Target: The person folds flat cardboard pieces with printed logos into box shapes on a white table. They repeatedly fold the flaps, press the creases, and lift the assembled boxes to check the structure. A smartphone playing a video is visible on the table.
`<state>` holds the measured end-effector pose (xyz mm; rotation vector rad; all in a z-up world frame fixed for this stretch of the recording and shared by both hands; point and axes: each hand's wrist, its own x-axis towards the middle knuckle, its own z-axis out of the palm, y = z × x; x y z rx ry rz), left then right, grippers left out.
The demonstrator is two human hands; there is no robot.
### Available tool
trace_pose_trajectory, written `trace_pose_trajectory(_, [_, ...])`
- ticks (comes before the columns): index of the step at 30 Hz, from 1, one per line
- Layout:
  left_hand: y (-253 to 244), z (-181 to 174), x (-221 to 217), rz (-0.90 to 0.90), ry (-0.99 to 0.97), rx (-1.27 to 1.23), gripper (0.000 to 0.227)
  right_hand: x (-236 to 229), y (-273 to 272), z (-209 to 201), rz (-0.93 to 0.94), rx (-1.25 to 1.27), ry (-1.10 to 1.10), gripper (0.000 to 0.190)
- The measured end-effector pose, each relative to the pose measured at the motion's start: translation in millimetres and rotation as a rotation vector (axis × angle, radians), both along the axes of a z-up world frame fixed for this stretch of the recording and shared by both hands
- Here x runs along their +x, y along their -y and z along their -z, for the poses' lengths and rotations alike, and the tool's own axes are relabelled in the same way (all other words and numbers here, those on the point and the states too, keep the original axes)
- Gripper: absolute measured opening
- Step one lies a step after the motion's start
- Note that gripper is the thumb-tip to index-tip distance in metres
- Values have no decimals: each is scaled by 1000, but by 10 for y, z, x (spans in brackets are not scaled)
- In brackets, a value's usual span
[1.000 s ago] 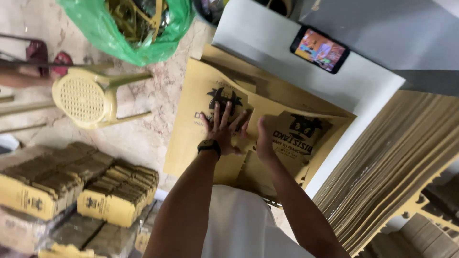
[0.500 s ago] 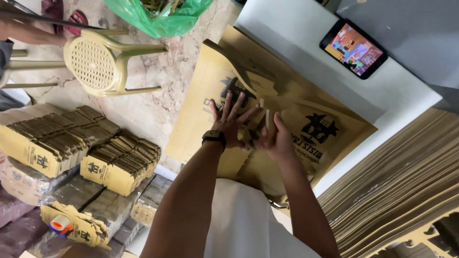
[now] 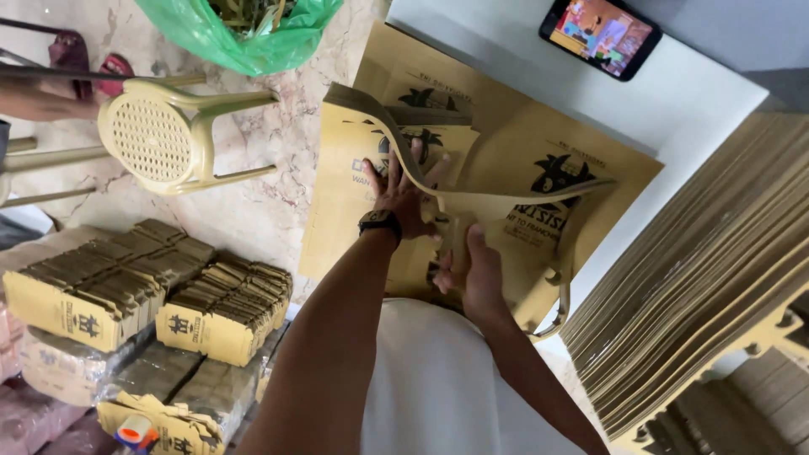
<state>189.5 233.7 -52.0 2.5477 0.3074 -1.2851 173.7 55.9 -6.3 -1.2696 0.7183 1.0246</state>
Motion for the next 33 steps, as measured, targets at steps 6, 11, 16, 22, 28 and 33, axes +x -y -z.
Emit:
trace_pose_trajectory(6, [21,9,-158,-11,75,-40,127,-160,17,-479,45,-41,60,80])
trace_pose_trajectory(11, [-97,103,-235,-14,172,-65,131,19,-235,-33,104,5,352,52])
trace_pose_trajectory(16, [-455,-107,-345,-253,438,-516,65,179,-660,272,189,-148,499,39])
trace_pose_trajectory(22, [-1394,705,-208,-630,972,-153,64,308,-728,357,251,-155,434,44])
trace_pose_trajectory(28, [-1563,500,-110,-782,655,-372,55,414,-576,827,313,-312,553,50])
trace_pose_trajectory(33, [-1587,630,-115,-808,618,-350,54,381,-599,1018,162,-558,575,54])
